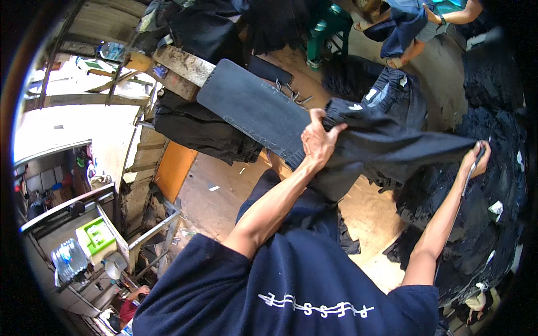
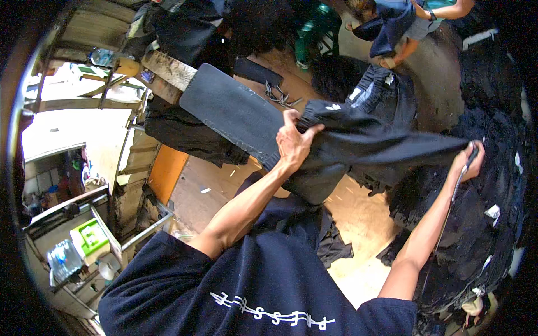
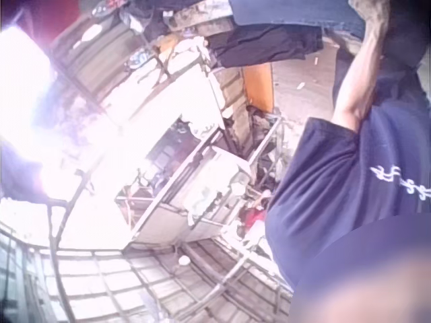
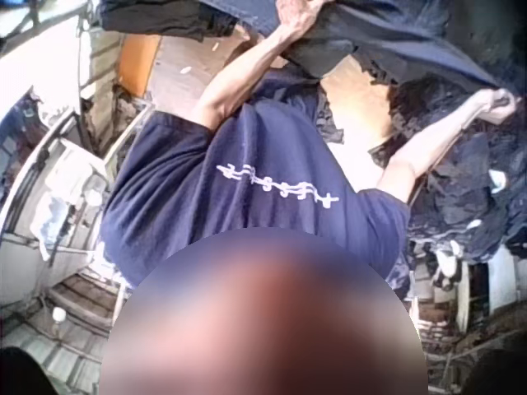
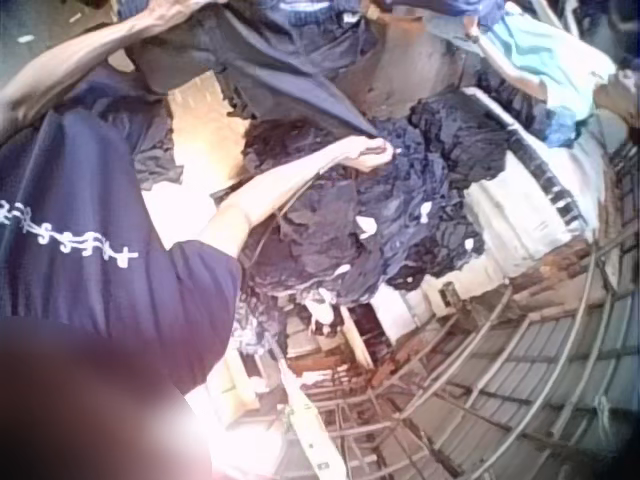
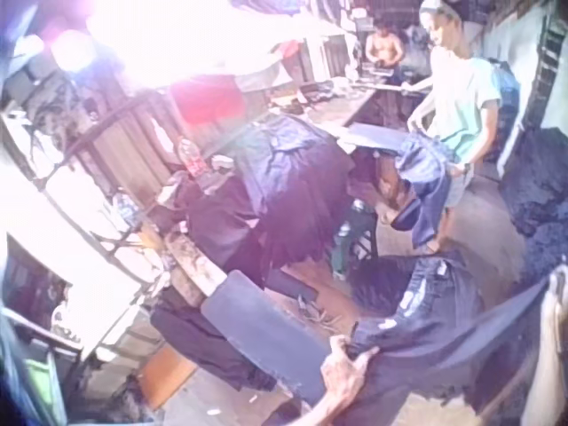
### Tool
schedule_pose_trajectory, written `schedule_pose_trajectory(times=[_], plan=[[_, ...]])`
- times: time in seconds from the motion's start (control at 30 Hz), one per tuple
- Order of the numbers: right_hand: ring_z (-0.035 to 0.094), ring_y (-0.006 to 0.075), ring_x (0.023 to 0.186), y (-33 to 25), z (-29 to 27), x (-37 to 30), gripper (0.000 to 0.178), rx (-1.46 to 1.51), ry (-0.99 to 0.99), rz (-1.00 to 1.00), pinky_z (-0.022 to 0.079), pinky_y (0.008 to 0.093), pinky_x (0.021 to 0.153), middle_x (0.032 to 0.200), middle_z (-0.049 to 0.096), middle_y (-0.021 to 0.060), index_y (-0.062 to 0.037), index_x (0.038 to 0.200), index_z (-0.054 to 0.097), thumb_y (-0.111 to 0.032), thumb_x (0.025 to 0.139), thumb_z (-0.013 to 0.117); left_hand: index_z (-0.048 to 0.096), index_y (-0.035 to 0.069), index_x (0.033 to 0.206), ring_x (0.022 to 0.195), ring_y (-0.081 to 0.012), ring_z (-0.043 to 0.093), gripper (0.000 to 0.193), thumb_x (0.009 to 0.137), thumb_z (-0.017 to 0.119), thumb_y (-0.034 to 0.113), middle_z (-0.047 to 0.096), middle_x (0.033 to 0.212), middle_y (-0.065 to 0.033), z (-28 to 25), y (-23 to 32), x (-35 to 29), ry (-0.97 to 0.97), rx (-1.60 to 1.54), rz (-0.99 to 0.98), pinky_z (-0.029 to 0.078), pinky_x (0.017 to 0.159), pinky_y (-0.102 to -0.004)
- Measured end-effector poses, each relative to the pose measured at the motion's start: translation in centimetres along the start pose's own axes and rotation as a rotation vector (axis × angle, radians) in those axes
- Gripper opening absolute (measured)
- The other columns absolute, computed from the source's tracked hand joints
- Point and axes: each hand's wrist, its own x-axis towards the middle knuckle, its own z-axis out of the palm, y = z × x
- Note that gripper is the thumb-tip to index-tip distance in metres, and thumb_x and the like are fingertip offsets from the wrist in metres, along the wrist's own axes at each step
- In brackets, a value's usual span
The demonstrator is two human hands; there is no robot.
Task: The person uses a small rotary tool to trim loose threads from the seams and edges of black pants. They repeatedly pick up pants, position them on a wooden board, and run the tool along seams and hems before placing the pants aside.
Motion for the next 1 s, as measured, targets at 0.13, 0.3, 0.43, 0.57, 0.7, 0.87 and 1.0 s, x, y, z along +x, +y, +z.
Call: schedule_pose_trajectory(times=[0.13, 0.3, 0.43, 0.57, 0.7, 0.87, 1.0], plan=[[0.074, 0.0270, 0.109, -11.5, 2.8, -4.1, 0.026, 0.355, -0.181, -0.319, 0.056, 0.0399, 0.102, 0.115, 0.080, 0.0122, -0.0044, 0.118, 0.075, -0.023, 0.101, 0.083, 0.055, 0.004, 0.129, 0.091, -0.0458, 0.079, 0.071, 0.085, 0.096, 0.042, 0.080, 0.098, -0.0253, -7.9, -3.4, 7.1, 0.253, 0.062, -0.028, 0.062, 0.085, -0.0533], [0.072, 0.0392, 0.108, -25.1, 0.5, -23.6, 0.020, 0.882, -0.880, -0.499, 0.058, 0.0491, 0.100, 0.116, 0.076, 0.0173, -0.0093, 0.104, 0.071, -0.011, 0.091, 0.086, 0.063, 0.006, 0.142, 0.114, -0.0441, 0.076, 0.077, 0.089, 0.089, 0.055, 0.079, 0.116, -0.0281, -16.9, -10.9, 10.5, 0.088, 0.000, -0.051, 0.059, 0.100, -0.0532], [0.056, 0.0439, 0.150, -28.2, 1.5, -33.0, 0.041, 0.955, -0.905, -0.672, 0.042, 0.0614, 0.127, 0.144, 0.068, 0.0234, -0.0085, 0.119, 0.069, -0.018, 0.087, 0.093, 0.062, 0.001, 0.141, 0.115, -0.0445, 0.075, 0.070, 0.098, 0.081, 0.052, 0.076, 0.124, -0.0257, -15.4, -12.8, 4.4, 0.280, 0.396, 0.262, 0.058, 0.100, -0.0525], [0.054, 0.0431, 0.152, -29.5, 3.4, -36.3, 0.049, 0.864, -0.927, -0.574, 0.039, 0.0624, 0.129, 0.145, 0.069, 0.0206, -0.0092, 0.123, 0.068, -0.024, 0.084, 0.095, 0.063, 0.006, 0.137, 0.105, -0.0411, 0.078, 0.052, 0.102, 0.078, 0.041, 0.077, 0.126, -0.0199, -16.4, -13.9, 7.1, 0.218, 0.191, 0.340, 0.064, 0.087, -0.0478], [0.053, 0.0425, 0.152, -37.0, 5.5, -41.2, 0.052, 0.833, -0.872, -0.549, 0.036, 0.0641, 0.130, 0.146, 0.068, 0.0216, -0.0100, 0.130, 0.066, -0.026, 0.088, 0.093, 0.060, 0.013, 0.143, 0.106, -0.0403, 0.078, 0.059, 0.101, 0.077, 0.049, 0.078, 0.126, -0.0195, -21.5, -17.3, 20.4, 0.179, 0.266, 0.664, 0.064, 0.087, -0.0492], [0.055, 0.0450, 0.149, -47.4, 9.5, -44.9, 0.057, 0.721, -0.794, -0.401, 0.035, 0.0642, 0.130, 0.144, 0.068, 0.0253, -0.0101, 0.135, 0.065, -0.028, 0.088, 0.092, 0.057, 0.013, 0.148, 0.118, -0.0421, 0.074, 0.066, 0.100, 0.076, 0.055, 0.075, 0.130, -0.0224, -25.9, -19.2, 31.3, -0.035, 0.291, 0.577, 0.059, 0.099, -0.0511], [0.064, 0.0433, 0.140, -48.1, 10.1, -44.3, 0.051, 0.791, -0.734, -0.279, 0.039, 0.0607, 0.129, 0.134, 0.075, 0.0220, -0.0086, 0.128, 0.068, -0.028, 0.088, 0.094, 0.063, 0.009, 0.141, 0.123, -0.0414, 0.063, 0.061, 0.097, 0.082, 0.046, 0.067, 0.130, -0.0200, -26.8, -16.9, 29.1, 0.304, 0.346, 0.653, 0.051, 0.105, -0.0516]])
